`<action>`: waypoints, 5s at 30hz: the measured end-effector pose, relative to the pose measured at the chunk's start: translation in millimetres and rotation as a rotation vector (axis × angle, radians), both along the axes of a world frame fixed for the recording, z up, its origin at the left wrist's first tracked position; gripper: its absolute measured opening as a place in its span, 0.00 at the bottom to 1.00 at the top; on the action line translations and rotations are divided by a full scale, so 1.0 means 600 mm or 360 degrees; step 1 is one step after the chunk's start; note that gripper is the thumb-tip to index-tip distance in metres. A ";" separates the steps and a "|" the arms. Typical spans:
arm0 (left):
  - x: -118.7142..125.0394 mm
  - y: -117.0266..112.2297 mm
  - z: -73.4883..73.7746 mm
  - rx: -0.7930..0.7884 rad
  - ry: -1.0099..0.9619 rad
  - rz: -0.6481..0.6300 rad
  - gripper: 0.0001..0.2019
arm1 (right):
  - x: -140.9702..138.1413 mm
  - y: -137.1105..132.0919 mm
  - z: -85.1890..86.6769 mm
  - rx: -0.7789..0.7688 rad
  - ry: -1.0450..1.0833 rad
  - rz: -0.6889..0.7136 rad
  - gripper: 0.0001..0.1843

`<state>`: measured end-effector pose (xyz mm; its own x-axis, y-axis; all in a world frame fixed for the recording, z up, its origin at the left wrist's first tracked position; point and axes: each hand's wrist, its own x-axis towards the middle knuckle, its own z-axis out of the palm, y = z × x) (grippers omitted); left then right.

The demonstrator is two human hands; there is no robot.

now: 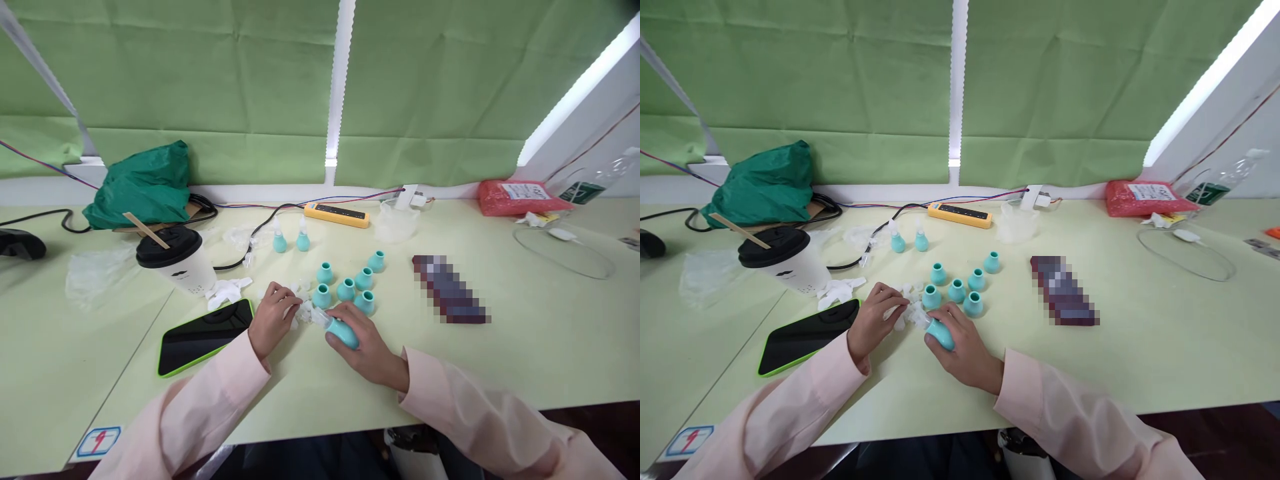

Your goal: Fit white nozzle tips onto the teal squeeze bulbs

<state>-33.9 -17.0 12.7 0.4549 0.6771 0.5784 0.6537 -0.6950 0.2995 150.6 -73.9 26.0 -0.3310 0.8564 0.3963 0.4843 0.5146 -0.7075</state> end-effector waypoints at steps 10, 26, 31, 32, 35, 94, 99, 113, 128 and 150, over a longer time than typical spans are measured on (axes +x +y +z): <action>0.018 -0.048 0.040 -0.0272 -0.0187 -0.0338 0.12 | -0.005 -0.004 -0.010 -0.0276 0.0239 0.0007 0.17; 0.032 -0.078 0.041 -0.1047 -0.0400 -0.0553 0.17 | 0.009 -0.006 0.041 -0.0406 0.0017 0.0602 0.12; 0.032 -0.076 0.042 -0.1573 -0.0696 -0.0758 0.19 | 0.012 -0.004 0.055 -0.0165 -0.0154 0.0683 0.12; 0.029 -0.073 0.043 -0.1693 -0.0784 -0.0775 0.20 | 0.013 -0.005 0.060 -0.0114 -0.0208 0.0765 0.12; 0.019 -0.062 0.050 -0.1712 -0.0959 -0.0597 0.20 | 0.022 -0.005 0.085 -0.0005 -0.0290 0.0852 0.12; -0.007 -0.049 0.064 -0.0708 -0.0774 -0.0185 0.13 | -0.029 0.040 0.109 0.0621 -0.0819 0.0524 0.12; 0.006 -0.048 0.047 -0.0964 -0.0395 -0.0197 0.21 | -0.026 0.016 0.024 0.0554 -0.0769 0.0559 0.12; -0.012 -0.005 0.035 -0.0777 -0.0528 0.0286 0.11 | 0.001 0.011 0.009 0.0106 -0.0021 0.0471 0.16; 0.008 -0.043 0.028 0.0026 -0.0141 -0.0282 0.12 | -0.013 0.022 -0.001 0.0065 0.0414 0.0003 0.12; 0.009 -0.034 0.024 0.0193 -0.0194 -0.0379 0.03 | -0.012 0.020 -0.016 0.0519 0.0133 -0.0020 0.10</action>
